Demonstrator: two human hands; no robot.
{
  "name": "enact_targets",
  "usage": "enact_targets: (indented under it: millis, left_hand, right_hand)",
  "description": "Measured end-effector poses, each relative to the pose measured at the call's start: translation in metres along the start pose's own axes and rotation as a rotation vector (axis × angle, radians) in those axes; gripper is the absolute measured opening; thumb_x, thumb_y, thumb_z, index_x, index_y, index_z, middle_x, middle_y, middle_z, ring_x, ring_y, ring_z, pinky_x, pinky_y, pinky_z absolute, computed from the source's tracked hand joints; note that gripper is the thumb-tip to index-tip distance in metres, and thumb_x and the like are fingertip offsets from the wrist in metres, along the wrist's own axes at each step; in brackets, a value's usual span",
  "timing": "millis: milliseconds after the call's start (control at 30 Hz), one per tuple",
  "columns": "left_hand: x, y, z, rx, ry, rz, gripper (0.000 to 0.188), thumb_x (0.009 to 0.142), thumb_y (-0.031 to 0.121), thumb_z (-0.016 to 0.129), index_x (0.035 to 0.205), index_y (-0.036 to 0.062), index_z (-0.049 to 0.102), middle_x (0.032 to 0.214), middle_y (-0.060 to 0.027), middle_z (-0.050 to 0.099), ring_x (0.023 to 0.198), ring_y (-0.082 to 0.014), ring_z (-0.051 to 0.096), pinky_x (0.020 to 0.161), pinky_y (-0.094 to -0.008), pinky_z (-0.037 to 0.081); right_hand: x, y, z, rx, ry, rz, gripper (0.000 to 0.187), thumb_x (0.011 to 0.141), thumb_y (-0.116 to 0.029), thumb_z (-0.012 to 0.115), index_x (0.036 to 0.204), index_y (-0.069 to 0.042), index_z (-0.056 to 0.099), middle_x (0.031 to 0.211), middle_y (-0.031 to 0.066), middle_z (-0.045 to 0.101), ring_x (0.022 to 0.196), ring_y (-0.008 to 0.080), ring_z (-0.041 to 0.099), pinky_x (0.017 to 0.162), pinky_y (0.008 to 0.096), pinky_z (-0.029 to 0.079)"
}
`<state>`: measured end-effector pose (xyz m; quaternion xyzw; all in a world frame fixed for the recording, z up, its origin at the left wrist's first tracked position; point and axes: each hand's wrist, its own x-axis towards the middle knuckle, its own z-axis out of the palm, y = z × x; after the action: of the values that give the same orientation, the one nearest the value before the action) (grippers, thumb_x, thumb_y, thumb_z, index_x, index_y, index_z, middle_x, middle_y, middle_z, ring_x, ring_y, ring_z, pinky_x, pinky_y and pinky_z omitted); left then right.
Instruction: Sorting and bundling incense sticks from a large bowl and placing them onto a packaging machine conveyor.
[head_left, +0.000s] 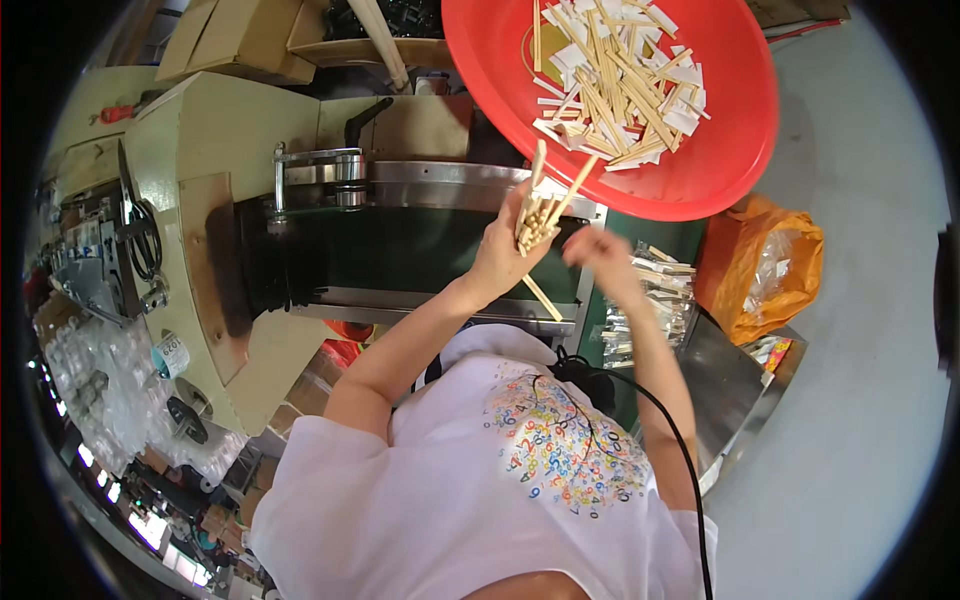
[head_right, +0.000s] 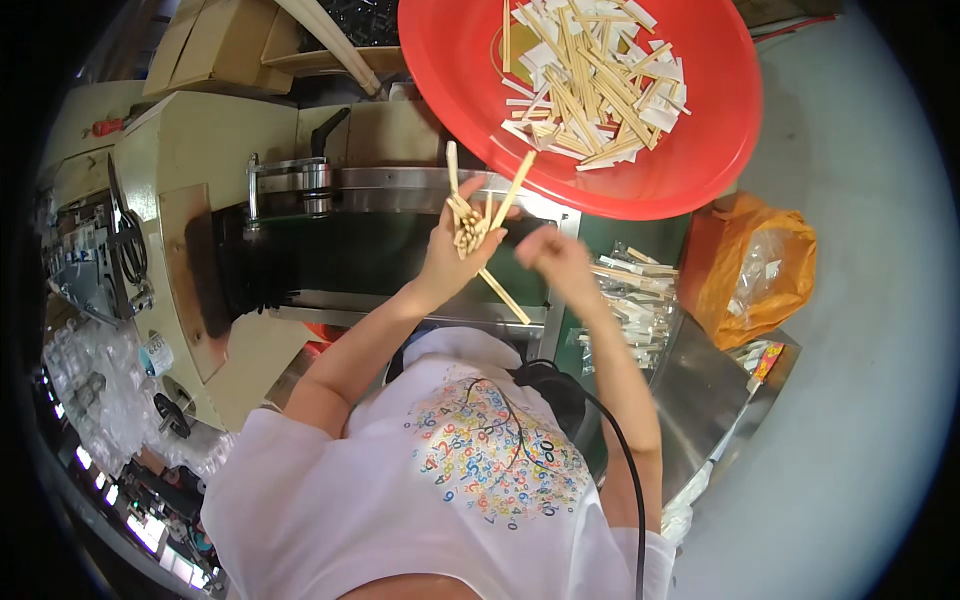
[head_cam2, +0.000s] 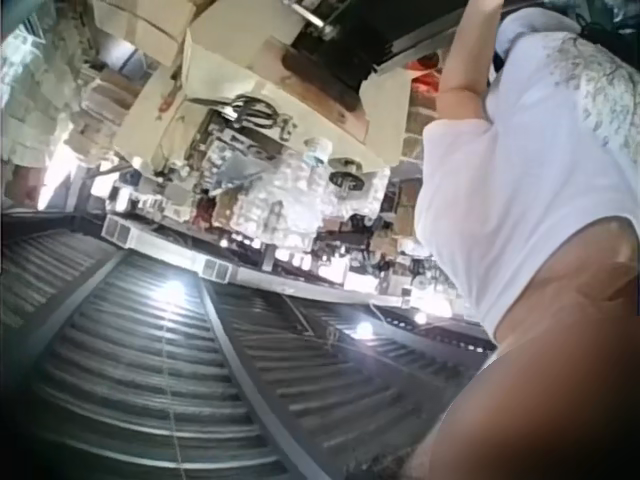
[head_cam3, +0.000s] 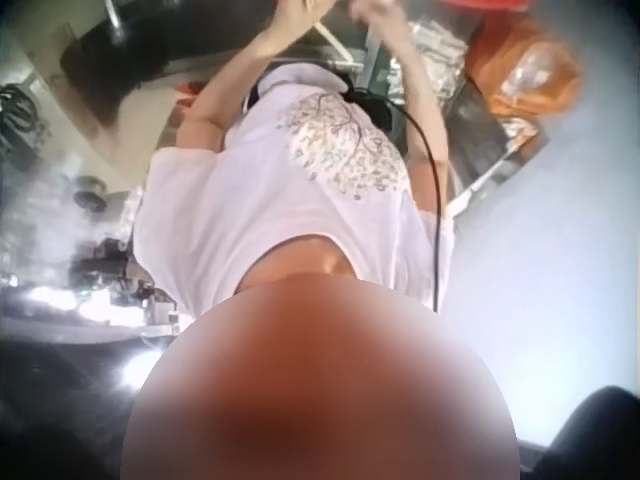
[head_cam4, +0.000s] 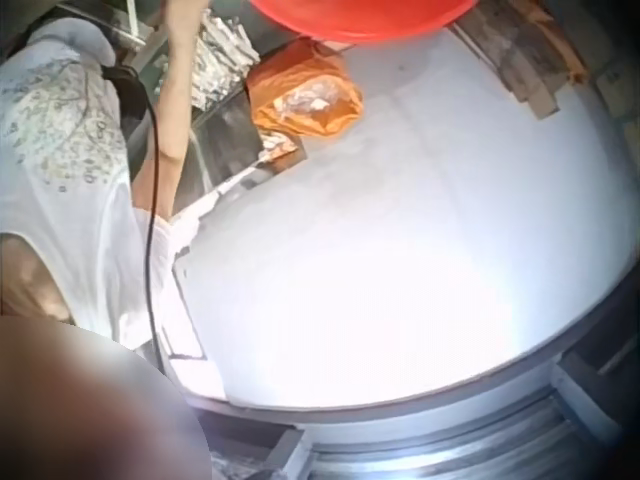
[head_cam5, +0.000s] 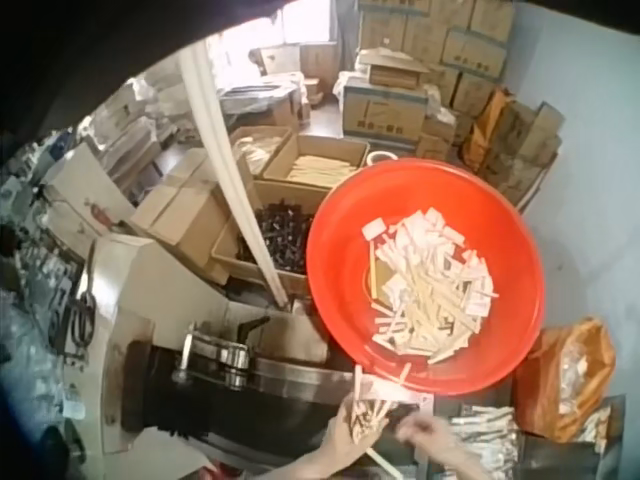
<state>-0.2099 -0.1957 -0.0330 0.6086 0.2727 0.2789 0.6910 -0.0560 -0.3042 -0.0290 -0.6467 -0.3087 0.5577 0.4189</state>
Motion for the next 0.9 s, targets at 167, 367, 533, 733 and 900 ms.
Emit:
enact_targets:
  millis: [167,367,533,733,900]
  left_hand:
    - [-0.008,-0.013,0.01,-0.161,0.176,-0.008,0.055,0.079,-0.007,0.057,0.128,0.0027,0.034,0.095,-0.0066,0.057,0.095,-0.0138,0.057,0.081,-0.0223,0.043]
    - [-0.032,-0.035,-0.003,0.115,-0.092,-0.014,0.024,0.075,0.001,0.067,0.096,0.0017,0.056,0.081,-0.002,0.052,0.075,-0.0097,0.053,0.068,-0.0217,0.043]
    - [-0.03,-0.043,-0.005,0.282,-0.06,0.252,0.025,0.072,0.003,0.072,0.089,0.0021,0.053,0.072,-0.0064,0.053,0.061,-0.0157,0.053,0.057,-0.0253,0.043]
    - [-0.028,-0.048,0.004,0.187,-0.071,0.4,0.034,0.063,0.001,0.077,0.086,0.0035,0.053,0.08,-0.0095,0.058,0.067,-0.0218,0.058,0.058,-0.0293,0.047]
    - [-0.019,-0.049,0.003,0.237,-0.162,0.484,0.03,0.066,0.008,0.071,0.091,0.0009,0.054,0.091,-0.0116,0.055,0.082,-0.026,0.056,0.068,-0.033,0.047]
  right_hand:
    - [-0.022,0.059,0.068,-0.821,0.003,0.067,0.027,0.076,-0.027,0.065,0.085,-0.004,0.053,0.076,0.0132,0.058,0.069,0.0309,0.06,0.062,0.0378,0.048]
    - [-0.038,0.077,0.05,-1.133,-0.027,-0.105,0.009,0.078,-0.008,0.049,0.086,-0.004,0.05,0.08,0.0149,0.057,0.071,0.0287,0.061,0.058,0.0388,0.051]
    - [-0.079,0.072,0.011,-1.042,0.048,0.105,0.008,0.078,-0.005,0.052,0.085,-0.004,0.049,0.077,0.0127,0.057,0.07,0.0279,0.062,0.058,0.0363,0.05]
    - [-0.056,0.024,0.034,-0.226,0.37,-0.036,0.011,0.083,-0.001,0.054,0.094,-0.002,0.052,0.085,0.0097,0.057,0.073,0.0211,0.062,0.064,0.0276,0.049]
    - [-0.038,0.011,0.046,-0.309,0.341,-0.18,0.016,0.081,0.003,0.052,0.097,-0.001,0.054,0.088,0.0134,0.057,0.078,0.0267,0.06,0.067,0.0283,0.047]
